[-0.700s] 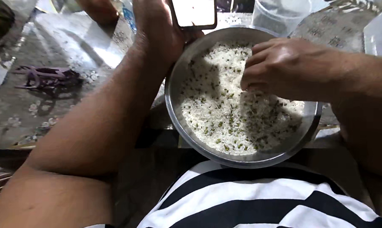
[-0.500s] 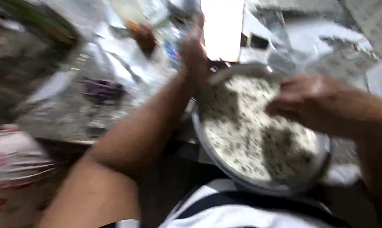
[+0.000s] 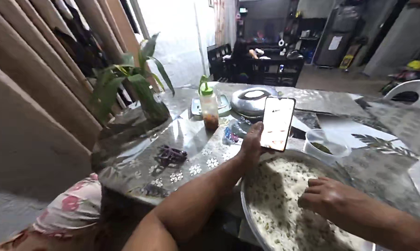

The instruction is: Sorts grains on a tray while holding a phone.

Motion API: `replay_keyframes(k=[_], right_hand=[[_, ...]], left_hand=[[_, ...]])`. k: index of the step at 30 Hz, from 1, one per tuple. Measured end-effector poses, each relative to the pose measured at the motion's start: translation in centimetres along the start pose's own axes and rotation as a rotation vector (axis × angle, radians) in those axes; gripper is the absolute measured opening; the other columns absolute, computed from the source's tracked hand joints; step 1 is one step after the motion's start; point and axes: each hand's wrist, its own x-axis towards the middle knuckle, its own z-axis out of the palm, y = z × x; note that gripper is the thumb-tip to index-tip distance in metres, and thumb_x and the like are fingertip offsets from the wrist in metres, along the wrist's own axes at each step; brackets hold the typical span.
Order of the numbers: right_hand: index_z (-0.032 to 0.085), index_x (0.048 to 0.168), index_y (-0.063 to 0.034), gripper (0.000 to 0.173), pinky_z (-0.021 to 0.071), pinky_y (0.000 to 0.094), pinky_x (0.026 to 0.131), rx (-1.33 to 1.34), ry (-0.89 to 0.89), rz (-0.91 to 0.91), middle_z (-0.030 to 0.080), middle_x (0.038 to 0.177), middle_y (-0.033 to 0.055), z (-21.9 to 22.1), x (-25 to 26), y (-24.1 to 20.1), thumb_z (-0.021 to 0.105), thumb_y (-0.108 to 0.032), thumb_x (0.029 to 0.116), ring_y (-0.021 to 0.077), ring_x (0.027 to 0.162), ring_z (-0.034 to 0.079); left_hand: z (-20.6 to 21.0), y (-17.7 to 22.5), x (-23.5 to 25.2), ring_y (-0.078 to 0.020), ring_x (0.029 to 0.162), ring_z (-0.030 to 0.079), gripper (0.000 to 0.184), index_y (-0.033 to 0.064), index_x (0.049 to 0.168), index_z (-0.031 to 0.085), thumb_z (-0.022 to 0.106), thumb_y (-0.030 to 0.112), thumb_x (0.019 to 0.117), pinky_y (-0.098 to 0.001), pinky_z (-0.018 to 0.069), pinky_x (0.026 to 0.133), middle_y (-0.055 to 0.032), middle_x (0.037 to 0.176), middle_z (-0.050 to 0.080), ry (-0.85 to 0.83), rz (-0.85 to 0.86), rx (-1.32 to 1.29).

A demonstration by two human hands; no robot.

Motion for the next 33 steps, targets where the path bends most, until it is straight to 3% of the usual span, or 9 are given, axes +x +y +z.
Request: replay_keyframes(k=[2,4,5,11,14,17,26,31,33], right_hand=[[0.072,0.084,-0.0120,0.017,0.0577,0.0413,0.068,0.029,-0.015,0.015,0.069,0.075,0.0037,-0.6,-0.1,-0.1,0.060,-0.013,0.0954,0.0246,0.075,0.070],[0.072,0.085,-0.0102,0.020,0.0578,0.0437,0.067,0.080,-0.044,0.046,0.068,0.076,0.0061,-1.0,-0.2,-0.4,0.056,-0.014,0.0968,0.0264,0.074,0.070],[0.073,0.088,-0.0109,0.022,0.0572,0.0428,0.067,0.094,-0.065,0.060,0.068,0.076,0.0050,-1.0,-0.4,-0.3,0.054,-0.014,0.0976,0.0250,0.074,0.069],[0.078,0.102,-0.0185,0.033,0.0546,0.0332,0.069,-0.014,-0.040,0.082,0.070,0.077,-0.0037,-1.0,-0.7,-0.1,0.045,-0.020,0.1016,0.0162,0.074,0.067],[0.073,0.098,-0.0143,0.027,0.0545,0.0381,0.068,0.032,-0.028,0.104,0.067,0.075,0.0011,-1.2,-0.6,-0.6,0.047,-0.018,0.1019,0.0218,0.074,0.066],[0.069,0.095,-0.0136,0.025,0.0543,0.0385,0.068,0.035,-0.016,0.103,0.064,0.074,0.0010,-1.4,-0.5,-0.4,0.047,-0.020,0.1045,0.0211,0.072,0.065],[0.068,0.084,-0.0158,0.031,0.0508,0.0324,0.070,0.087,-0.023,0.109,0.062,0.074,-0.0021,-2.6,-0.6,0.4,0.052,-0.036,0.1015,0.0155,0.076,0.063],[0.072,0.087,-0.0161,0.014,0.0551,0.0321,0.074,0.115,-0.084,0.207,0.066,0.085,-0.0015,-3.4,-1.1,1.7,0.064,-0.025,0.0946,0.0149,0.084,0.065],[0.072,0.088,-0.0130,0.008,0.0566,0.0390,0.073,0.078,-0.045,0.292,0.068,0.087,0.0033,-4.2,-1.5,2.4,0.065,-0.015,0.0922,0.0194,0.083,0.068]], left_hand=[[0.0,0.0,0.0,-0.0148,0.084,0.068,0.042,0.0087,0.148,0.042,0.028,0.029,0.1139,-0.0334,0.0594,0.069,-0.0103,0.116,0.064,-0.033,0.038,0.047],[-0.2,-0.4,0.4,-0.0212,0.105,0.065,0.045,0.0079,0.151,0.040,0.030,0.029,0.1130,-0.0430,0.0587,0.082,-0.0142,0.134,0.057,-0.026,0.067,0.044],[-0.1,-0.5,0.5,-0.0236,0.107,0.065,0.046,0.0093,0.153,0.040,0.030,0.031,0.1131,-0.0446,0.0591,0.081,-0.0150,0.138,0.056,-0.017,0.068,0.044],[0.0,-0.6,0.8,-0.0214,0.085,0.070,0.045,0.0132,0.152,0.039,0.027,0.034,0.1137,-0.0372,0.0601,0.060,-0.0135,0.125,0.063,-0.060,0.078,0.002],[-0.4,-1.2,0.5,-0.0231,0.095,0.070,0.045,0.0151,0.152,0.040,0.031,0.035,0.1126,-0.0415,0.0609,0.070,-0.0130,0.127,0.063,-0.052,0.056,-0.007],[-0.2,-1.1,0.7,-0.0207,0.085,0.072,0.043,0.0141,0.146,0.045,0.028,0.037,0.1132,-0.0372,0.0613,0.063,-0.0111,0.115,0.069,-0.032,0.051,-0.023],[-0.7,-1.1,0.8,-0.0275,0.090,0.072,0.046,0.0185,0.153,0.038,0.028,0.039,0.1132,-0.0438,0.0631,0.065,-0.0123,0.123,0.066,-0.044,0.029,-0.008],[-0.6,-0.9,1.3,-0.0264,0.083,0.073,0.045,0.0165,0.149,0.042,0.026,0.038,0.1135,-0.0416,0.0624,0.059,-0.0121,0.116,0.069,-0.050,0.065,-0.036],[-0.6,-0.8,1.1,-0.0268,0.085,0.073,0.046,0.0171,0.151,0.039,0.024,0.039,0.1135,-0.0412,0.0622,0.060,-0.0128,0.119,0.068,-0.058,0.051,-0.035]])
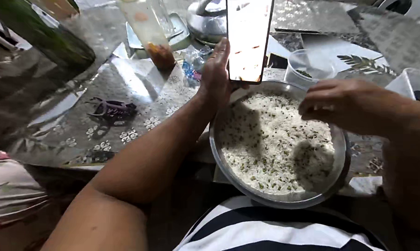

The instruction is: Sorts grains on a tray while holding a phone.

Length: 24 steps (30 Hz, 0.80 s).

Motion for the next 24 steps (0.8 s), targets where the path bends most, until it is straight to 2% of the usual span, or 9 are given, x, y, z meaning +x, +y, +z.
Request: replay_keyframes(k=[2,4,6,9,11,14,17,19,24], right_hand=[[0.072,0.092,-0.0034,0.007,0.0552,0.0508,0.075,-0.044,0.090,0.111,0.069,0.090,0.0149,-0.8,-0.1,1.0,0.065,-0.003,0.0926,0.0311,0.083,0.068],[0.072,0.098,0.0030,0.009,0.0531,0.0569,0.080,-0.112,0.199,0.256,0.070,0.096,0.0235,-1.1,0.0,2.4,0.064,-0.001,0.0956,0.0397,0.087,0.068],[0.072,0.105,0.0037,0.014,0.0513,0.0580,0.088,-0.169,0.274,0.368,0.071,0.103,0.0264,-0.5,0.2,4.1,0.063,-0.004,0.0978,0.0437,0.096,0.068],[0.073,0.110,-0.0001,0.017,0.0470,0.0632,0.094,-0.149,0.238,0.419,0.070,0.113,0.0257,0.5,0.1,5.6,0.067,-0.008,0.0963,0.0485,0.110,0.063],[0.075,0.101,-0.0023,0.011,0.0511,0.0580,0.086,-0.104,0.216,0.338,0.071,0.101,0.0212,-0.3,0.0,4.3,0.069,-0.008,0.0938,0.0414,0.097,0.066],[0.078,0.093,-0.0164,0.006,0.0576,0.0390,0.072,0.063,-0.064,0.219,0.072,0.085,0.0006,-1.1,-0.2,0.7,0.078,-0.018,0.0875,0.0155,0.077,0.068],[0.075,0.090,-0.0212,0.002,0.0550,0.0456,0.071,-0.001,-0.333,0.197,0.070,0.083,-0.0014,1.2,0.4,-1.0,0.076,-0.019,0.0898,0.0195,0.082,0.068],[0.074,0.087,-0.0184,0.010,0.0553,0.0474,0.068,-0.016,-0.311,0.141,0.069,0.080,0.0005,1.9,0.9,-0.7,0.070,-0.011,0.0921,0.0216,0.080,0.069],[0.075,0.089,-0.0145,0.007,0.0559,0.0347,0.073,0.009,-0.087,0.013,0.070,0.081,0.0002,0.8,0.4,-0.8,0.069,-0.011,0.0927,0.0156,0.079,0.068]], left_hand=[[0.0,0.1,0.0,-0.0269,0.085,0.073,0.047,0.0176,0.152,0.040,0.025,0.040,0.1135,-0.0414,0.0624,0.061,-0.0127,0.119,0.068,0.006,-0.012,0.000],[0.1,0.1,0.2,-0.0260,0.082,0.073,0.045,0.0174,0.148,0.042,0.024,0.040,0.1135,-0.0401,0.0622,0.059,-0.0118,0.116,0.069,0.001,-0.004,-0.010],[0.0,0.0,0.4,-0.0262,0.082,0.073,0.045,0.0177,0.147,0.044,0.024,0.040,0.1135,-0.0399,0.0617,0.058,-0.0119,0.115,0.069,-0.008,0.005,-0.022],[-0.3,-0.1,0.3,-0.0274,0.084,0.073,0.045,0.0182,0.146,0.044,0.023,0.040,0.1134,-0.0413,0.0620,0.059,-0.0121,0.117,0.069,-0.028,0.003,-0.022],[-0.2,0.0,0.4,-0.0268,0.083,0.073,0.045,0.0171,0.147,0.044,0.025,0.040,0.1133,-0.0411,0.0621,0.059,-0.0117,0.117,0.069,-0.009,0.002,-0.025],[-0.1,0.1,0.3,-0.0261,0.083,0.073,0.043,0.0157,0.146,0.045,0.027,0.038,0.1134,-0.0408,0.0620,0.058,-0.0112,0.116,0.070,0.032,-0.012,-0.048],[-0.5,-0.2,0.1,-0.0264,0.085,0.073,0.043,0.0178,0.146,0.044,0.026,0.039,0.1134,-0.0421,0.0623,0.061,-0.0103,0.117,0.069,0.005,-0.008,-0.029],[-0.4,-0.1,0.3,-0.0267,0.082,0.073,0.044,0.0172,0.145,0.046,0.026,0.040,0.1132,-0.0419,0.0620,0.059,-0.0107,0.115,0.070,0.009,0.001,-0.031],[-0.2,0.1,0.1,-0.0257,0.087,0.073,0.043,0.0163,0.142,0.047,0.026,0.040,0.1131,-0.0423,0.0626,0.062,-0.0091,0.116,0.070,0.034,-0.001,-0.023]])
